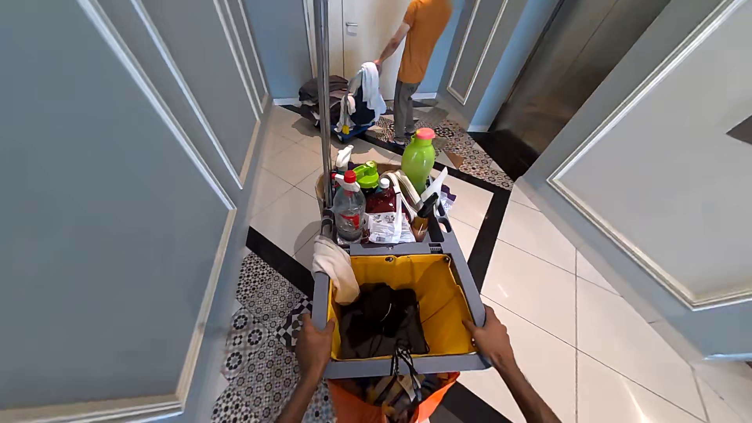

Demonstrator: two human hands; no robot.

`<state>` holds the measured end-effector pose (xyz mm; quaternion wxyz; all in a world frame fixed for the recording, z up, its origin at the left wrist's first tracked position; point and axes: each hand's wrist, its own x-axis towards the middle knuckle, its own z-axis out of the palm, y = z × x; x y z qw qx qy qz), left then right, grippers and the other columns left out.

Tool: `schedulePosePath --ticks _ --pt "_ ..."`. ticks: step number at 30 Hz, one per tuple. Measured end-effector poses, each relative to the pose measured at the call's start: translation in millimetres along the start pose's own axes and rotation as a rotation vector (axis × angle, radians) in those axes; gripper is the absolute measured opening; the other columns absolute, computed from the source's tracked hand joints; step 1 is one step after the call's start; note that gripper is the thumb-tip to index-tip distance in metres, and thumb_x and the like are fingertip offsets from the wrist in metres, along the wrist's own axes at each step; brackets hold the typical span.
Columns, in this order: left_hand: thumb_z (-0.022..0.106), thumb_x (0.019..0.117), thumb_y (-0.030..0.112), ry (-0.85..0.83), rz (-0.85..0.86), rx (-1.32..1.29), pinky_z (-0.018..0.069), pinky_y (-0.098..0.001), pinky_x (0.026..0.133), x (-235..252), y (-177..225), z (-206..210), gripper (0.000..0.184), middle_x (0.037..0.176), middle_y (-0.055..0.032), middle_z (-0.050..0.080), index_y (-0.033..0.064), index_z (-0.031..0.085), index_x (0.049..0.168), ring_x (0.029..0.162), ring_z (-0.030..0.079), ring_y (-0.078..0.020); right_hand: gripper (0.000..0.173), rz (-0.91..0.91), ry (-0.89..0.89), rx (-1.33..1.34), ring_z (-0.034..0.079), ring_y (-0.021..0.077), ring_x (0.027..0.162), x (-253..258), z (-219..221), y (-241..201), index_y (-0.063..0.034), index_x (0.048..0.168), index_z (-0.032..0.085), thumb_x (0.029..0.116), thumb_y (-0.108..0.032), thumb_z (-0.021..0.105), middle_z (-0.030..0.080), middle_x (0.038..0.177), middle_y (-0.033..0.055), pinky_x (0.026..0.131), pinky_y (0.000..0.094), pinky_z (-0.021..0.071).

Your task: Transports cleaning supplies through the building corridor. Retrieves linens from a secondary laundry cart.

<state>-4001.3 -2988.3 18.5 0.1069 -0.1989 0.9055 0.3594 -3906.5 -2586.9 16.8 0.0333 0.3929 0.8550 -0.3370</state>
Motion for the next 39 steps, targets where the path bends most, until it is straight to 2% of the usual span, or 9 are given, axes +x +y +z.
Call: schedulePosePath --ticks 2,4,8,12,16,19,22,29,39 --pt "0.076 0.0908 0.043 0.018 0.006 -0.027 0.0549 -0.0594 0.087 22 16 8 0.07 0.109 -0.0213 0.07 0.0056 0.049 0.144 0.102 0.069 -0.0383 0.049 0.066 -0.021 0.096 0.07 0.0415 0.096 35 2 -13 -0.0052 0.123 0.068 0.0877 -0.037 0.08 0.071 0.104 0.0239 0.084 0.0655 0.0543" --pt "0.077 0.0908 0.043 0.022 -0.001 -0.023 0.0539 -0.0607 0.088 43 35 12 0.072 0.11 -0.0223 0.07 0.0055 0.048 0.146 0.104 0.069 -0.0398 0.045 0.145 -0.071 0.156 0.069 0.0381 0.09 68 2 -29 0.0001 0.106 0.071 0.086 -0.039 0.081 0.071 0.096 0.0225 0.081 0.0619 0.0544" --pt "0.076 0.0919 0.04 0.024 0.016 -0.031 0.0547 -0.0592 0.087 89 73 18 0.07 0.11 -0.0238 0.069 0.0023 0.048 0.143 0.103 0.068 -0.0397 0.031 0.149 -0.149 0.325 0.067 0.033 0.081 121 2 -64 0.0018 0.096 0.069 0.0829 -0.025 0.08 0.069 0.087 0.0196 0.074 0.0565 0.054" --pt "0.077 0.0921 0.037 0.048 0.033 -0.04 0.0536 -0.0597 0.091 144 102 24 0.07 0.113 -0.0254 0.068 0.0007 0.047 0.144 0.106 0.067 -0.0403 0.03 0.136 -0.159 0.325 0.067 0.0336 0.082 167 5 -108 -0.0004 0.094 0.07 0.0792 -0.025 0.081 0.069 0.086 0.0187 0.073 0.0575 0.0531" --pt "0.076 0.0923 0.037 0.067 0.008 0.004 0.0539 -0.0607 0.088 194 133 27 0.068 0.112 -0.0256 0.068 0.0025 0.048 0.143 0.105 0.068 -0.0411 0.033 0.158 -0.144 0.265 0.068 0.0357 0.085 208 10 -151 -0.002 0.096 0.072 0.0804 -0.03 0.081 0.07 0.088 0.019 0.075 0.0598 0.0533" --pt "0.075 0.0922 0.04 0.084 0.003 0.046 0.0545 -0.0602 0.087 233 160 29 0.065 0.109 -0.0238 0.069 0.0041 0.051 0.14 0.103 0.068 -0.0401 0.033 0.151 -0.133 0.262 0.07 0.0343 0.083 245 16 -177 -0.0065 0.094 0.073 0.076 -0.033 0.082 0.071 0.085 0.0161 0.072 0.059 0.0545" --pt "0.075 0.0911 0.044 0.101 -0.02 0.075 0.0558 -0.0587 0.083 270 183 30 0.063 0.104 -0.0208 0.071 0.0072 0.054 0.138 0.099 0.07 -0.0378 0.033 0.147 -0.136 0.269 0.07 0.0337 0.082 277 23 -203 -0.0066 0.094 0.073 0.0761 -0.033 0.082 0.071 0.085 0.0159 0.072 0.0589 0.0542" --pt "0.077 0.0886 0.047 0.113 -0.018 0.067 0.0547 -0.0608 0.083 348 233 33 0.063 0.103 -0.0205 0.071 0.0085 0.058 0.135 0.099 0.07 -0.039 0.029 0.133 -0.126 0.289 0.068 0.0325 0.079 341 34 -255 -0.0058 0.092 0.072 0.0775 -0.03 0.081 0.07 0.081 0.0147 0.07 0.0569 0.0535" --pt "0.074 0.0908 0.05 0.057 -0.045 0.047 0.0546 -0.0604 0.084 435 293 44 0.069 0.106 -0.021 0.071 0.0096 0.052 0.142 0.1 0.07 -0.0396 0.027 0.133 -0.085 0.252 0.069 0.0311 0.075 430 47 -311 -0.007 0.093 0.073 0.0777 -0.028 0.081 0.07 0.079 0.0139 0.068 0.0559 0.0545"
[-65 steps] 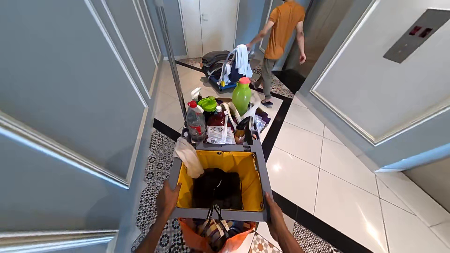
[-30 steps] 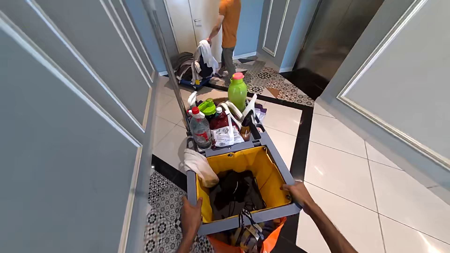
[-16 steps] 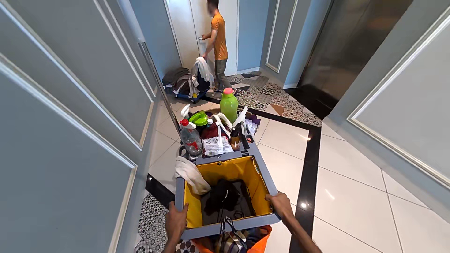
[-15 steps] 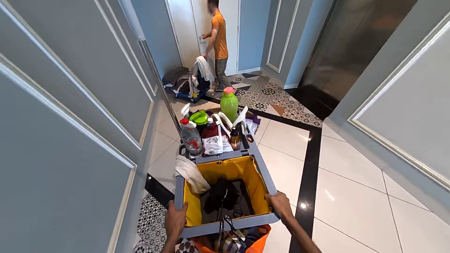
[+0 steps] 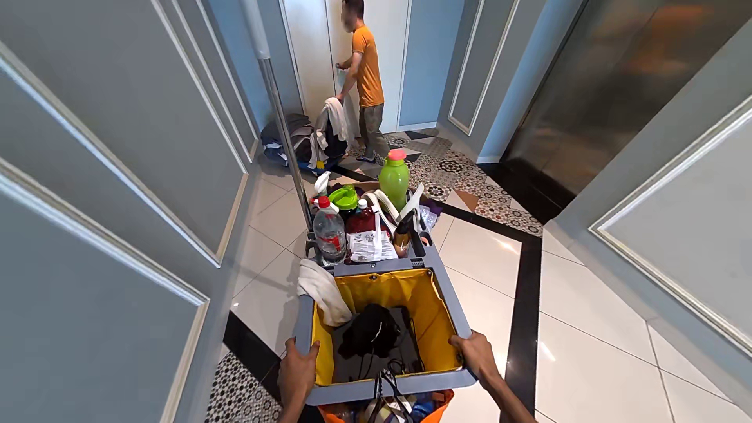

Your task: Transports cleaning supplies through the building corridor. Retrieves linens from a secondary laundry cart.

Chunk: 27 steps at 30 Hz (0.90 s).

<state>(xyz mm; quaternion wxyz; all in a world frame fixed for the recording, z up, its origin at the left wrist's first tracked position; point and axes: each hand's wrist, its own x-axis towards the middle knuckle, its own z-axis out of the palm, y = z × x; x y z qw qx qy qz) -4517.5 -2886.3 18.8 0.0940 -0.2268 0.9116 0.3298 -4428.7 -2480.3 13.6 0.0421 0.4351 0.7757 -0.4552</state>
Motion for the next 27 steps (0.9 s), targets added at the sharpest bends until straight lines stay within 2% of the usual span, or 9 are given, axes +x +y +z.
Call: schedulePosePath --ticks 18,20,23,27 --pt "0.077 0.0889 0.048 0.015 -0.004 -0.039 0.0558 -0.059 0.078 119 88 20 0.067 0.098 -0.0196 0.071 0.0093 0.054 0.139 0.093 0.07 -0.0381 0.03 -0.027 0.023 0.023 0.069 0.0318 0.076 115 27 -100 -0.0083 0.094 0.074 0.0761 -0.03 0.083 0.07 0.08 0.014 0.068 0.0572 0.0537" --pt "0.077 0.0887 0.048 0.025 -0.004 -0.025 0.0555 -0.0596 0.078 130 96 22 0.067 0.099 -0.0195 0.072 0.0095 0.055 0.139 0.093 0.07 -0.0383 0.03 -0.034 0.014 0.039 0.069 0.0311 0.073 127 30 -107 -0.0082 0.094 0.074 0.0758 -0.03 0.083 0.07 0.078 0.0136 0.066 0.0562 0.0545" --pt "0.075 0.0898 0.05 0.026 -0.003 0.008 0.0551 -0.0608 0.08 147 108 23 0.067 0.101 -0.0205 0.071 0.0088 0.055 0.139 0.095 0.07 -0.0395 0.031 -0.044 -0.006 0.046 0.069 0.0323 0.075 141 33 -121 -0.0069 0.096 0.074 0.0775 -0.03 0.083 0.07 0.08 0.0144 0.069 0.0577 0.055" --pt "0.073 0.0907 0.051 0.032 -0.019 0.028 0.0546 -0.0612 0.08 160 124 26 0.064 0.102 -0.0213 0.071 0.0089 0.057 0.137 0.096 0.07 -0.0399 0.03 -0.052 -0.006 0.041 0.069 0.0304 0.074 158 36 -136 -0.0084 0.095 0.074 0.0751 -0.029 0.082 0.07 0.078 0.0126 0.067 0.0566 0.0544"
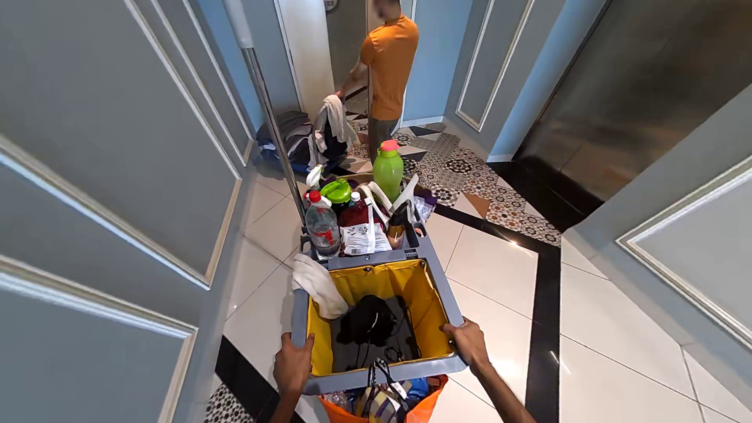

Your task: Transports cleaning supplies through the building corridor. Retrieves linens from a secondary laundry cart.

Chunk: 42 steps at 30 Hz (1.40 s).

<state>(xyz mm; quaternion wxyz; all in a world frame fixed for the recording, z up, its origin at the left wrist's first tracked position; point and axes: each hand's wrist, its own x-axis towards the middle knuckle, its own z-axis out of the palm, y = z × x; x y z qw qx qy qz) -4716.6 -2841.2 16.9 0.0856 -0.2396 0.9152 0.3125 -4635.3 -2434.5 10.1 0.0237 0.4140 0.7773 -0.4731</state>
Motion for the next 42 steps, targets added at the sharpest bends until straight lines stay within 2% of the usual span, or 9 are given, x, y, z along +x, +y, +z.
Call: schedulePosePath --ticks 7,17,25,31,42 --pt "0.072 0.0912 0.053 0.017 -0.025 0.062 0.0527 -0.062 0.085 29 27 6 0.064 0.108 -0.023 0.07 0.009 0.059 0.135 0.105 0.067 -0.0422 0.032 -0.013 -0.025 0.01 0.07 0.0296 0.077 33 5 -21 -0.0094 0.097 0.074 0.0742 -0.03 0.083 0.071 0.08 0.0116 0.069 0.0556 0.0551" --pt "0.072 0.0901 0.057 0.059 -0.053 0.113 0.0529 -0.063 0.085 63 56 14 0.063 0.11 -0.0236 0.071 0.0103 0.062 0.131 0.106 0.068 -0.0425 0.035 -0.015 -0.045 0.019 0.07 0.0295 0.081 67 14 -49 -0.0094 0.1 0.073 0.074 -0.031 0.082 0.071 0.083 0.0113 0.071 0.0554 0.0547" --pt "0.072 0.0897 0.056 0.041 -0.042 0.089 0.0521 -0.0642 0.088 86 67 14 0.064 0.111 -0.0245 0.07 0.0082 0.062 0.131 0.108 0.066 -0.0434 0.036 -0.009 -0.041 0.022 0.07 0.0308 0.081 81 20 -68 -0.0076 0.103 0.073 0.075 -0.029 0.082 0.071 0.084 0.013 0.072 0.057 0.0552" --pt "0.073 0.0897 0.054 0.039 -0.035 0.068 0.0519 -0.0639 0.086 101 77 14 0.061 0.11 -0.0239 0.07 0.0082 0.063 0.128 0.107 0.066 -0.043 0.034 -0.015 -0.025 0.022 0.069 0.0289 0.077 93 27 -78 -0.0086 0.1 0.073 0.0746 -0.029 0.082 0.07 0.081 0.0116 0.069 0.0545 0.0548" --pt "0.071 0.0892 0.055 0.048 0.04 0.041 0.0498 -0.0656 0.089 122 91 13 0.067 0.115 -0.0267 0.068 0.0044 0.062 0.131 0.111 0.064 -0.0456 0.034 -0.02 -0.018 0.016 0.069 0.0295 0.076 112 34 -95 -0.0086 0.1 0.073 0.0746 -0.03 0.082 0.07 0.081 0.012 0.069 0.0556 0.0549"
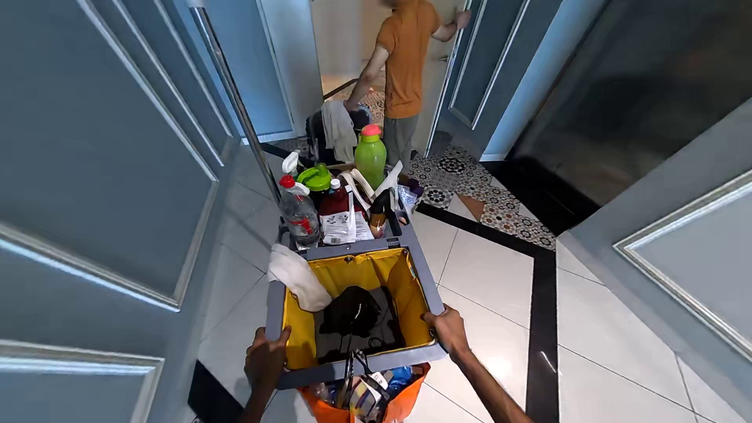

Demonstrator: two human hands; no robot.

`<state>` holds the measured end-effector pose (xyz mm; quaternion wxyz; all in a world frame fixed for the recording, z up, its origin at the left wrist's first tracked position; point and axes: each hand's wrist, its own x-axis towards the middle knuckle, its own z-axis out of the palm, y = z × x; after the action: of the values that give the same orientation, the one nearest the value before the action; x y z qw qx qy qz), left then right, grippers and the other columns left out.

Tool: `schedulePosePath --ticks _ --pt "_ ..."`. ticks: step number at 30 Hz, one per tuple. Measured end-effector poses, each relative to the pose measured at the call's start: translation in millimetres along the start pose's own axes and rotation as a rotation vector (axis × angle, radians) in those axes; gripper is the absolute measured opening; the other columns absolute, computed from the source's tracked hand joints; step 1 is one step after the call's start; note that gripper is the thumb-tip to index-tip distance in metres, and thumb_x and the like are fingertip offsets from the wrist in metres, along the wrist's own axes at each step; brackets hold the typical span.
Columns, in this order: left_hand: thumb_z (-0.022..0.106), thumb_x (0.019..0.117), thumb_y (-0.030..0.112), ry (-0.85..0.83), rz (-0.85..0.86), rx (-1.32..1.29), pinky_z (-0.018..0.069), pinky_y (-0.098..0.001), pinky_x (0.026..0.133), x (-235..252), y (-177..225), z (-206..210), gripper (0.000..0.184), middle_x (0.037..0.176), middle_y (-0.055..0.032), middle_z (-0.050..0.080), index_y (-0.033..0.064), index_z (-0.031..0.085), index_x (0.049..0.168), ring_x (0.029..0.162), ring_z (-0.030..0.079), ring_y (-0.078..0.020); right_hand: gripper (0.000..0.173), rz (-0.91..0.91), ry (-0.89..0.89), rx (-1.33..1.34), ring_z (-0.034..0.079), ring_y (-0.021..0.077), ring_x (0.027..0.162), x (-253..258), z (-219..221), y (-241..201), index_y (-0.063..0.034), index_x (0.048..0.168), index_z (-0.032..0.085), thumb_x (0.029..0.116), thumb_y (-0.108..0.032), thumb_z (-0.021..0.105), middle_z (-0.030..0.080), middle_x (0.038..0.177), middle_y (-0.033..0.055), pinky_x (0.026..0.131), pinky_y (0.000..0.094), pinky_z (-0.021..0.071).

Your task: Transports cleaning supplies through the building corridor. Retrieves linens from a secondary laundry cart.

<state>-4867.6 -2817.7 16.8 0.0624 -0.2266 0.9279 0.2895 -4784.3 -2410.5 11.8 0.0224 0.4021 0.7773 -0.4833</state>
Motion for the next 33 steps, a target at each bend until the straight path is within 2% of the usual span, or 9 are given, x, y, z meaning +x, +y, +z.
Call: schedulePosePath --ticks 4,7,10,15,21,33 --pt "0.073 0.0904 0.052 -0.046 -0.017 -0.009 0.0508 -0.0655 0.088 8 7 -1 0.064 0.112 -0.0263 0.069 0.0037 0.06 0.132 0.108 0.065 -0.0454 0.033 0.009 0.01 0.004 0.069 0.0287 0.076 4 1 -6 -0.009 0.099 0.073 0.0731 -0.029 0.082 0.071 0.081 0.0114 0.069 0.0551 0.0554" --pt "0.073 0.0906 0.053 -0.063 -0.04 0.001 0.0507 -0.0654 0.088 17 10 1 0.068 0.116 -0.0276 0.067 0.0031 0.058 0.135 0.111 0.064 -0.0465 0.033 0.016 0.026 0.005 0.07 0.0294 0.077 9 4 -10 -0.0093 0.099 0.074 0.0731 -0.028 0.083 0.071 0.081 0.0116 0.069 0.0559 0.0554" --pt "0.073 0.0901 0.052 -0.074 -0.048 -0.011 0.0513 -0.0658 0.085 24 14 2 0.064 0.11 -0.0267 0.068 0.0033 0.06 0.13 0.105 0.066 -0.0459 0.033 0.023 0.03 -0.015 0.07 0.0293 0.078 16 6 -14 -0.0098 0.099 0.075 0.0733 -0.028 0.083 0.072 0.082 0.0116 0.07 0.0566 0.0556" --pt "0.073 0.0908 0.05 -0.125 -0.053 -0.018 0.0523 -0.0659 0.084 36 22 -1 0.066 0.106 -0.0268 0.069 0.003 0.057 0.134 0.101 0.067 -0.0461 0.032 0.03 0.053 -0.043 0.07 0.0287 0.073 26 11 -23 -0.0104 0.096 0.075 0.072 -0.031 0.083 0.071 0.078 0.0107 0.067 0.0564 0.0557" --pt "0.073 0.0904 0.049 -0.126 -0.026 -0.064 0.0531 -0.0631 0.077 55 29 3 0.064 0.097 -0.0237 0.069 0.003 0.056 0.132 0.094 0.068 -0.0429 0.034 0.052 0.061 -0.028 0.07 0.0273 0.07 39 17 -34 -0.0107 0.098 0.075 0.0719 -0.03 0.083 0.071 0.078 0.0108 0.065 0.0542 0.056" --pt "0.072 0.0909 0.051 -0.156 -0.048 -0.076 0.0535 -0.0631 0.082 95 58 10 0.069 0.105 -0.0257 0.069 0.0031 0.054 0.137 0.1 0.067 -0.0442 0.032 0.037 0.082 -0.013 0.071 0.0264 0.073 77 28 -60 -0.0117 0.097 0.075 0.071 -0.029 0.084 0.072 0.079 0.0096 0.067 0.0543 0.0565"
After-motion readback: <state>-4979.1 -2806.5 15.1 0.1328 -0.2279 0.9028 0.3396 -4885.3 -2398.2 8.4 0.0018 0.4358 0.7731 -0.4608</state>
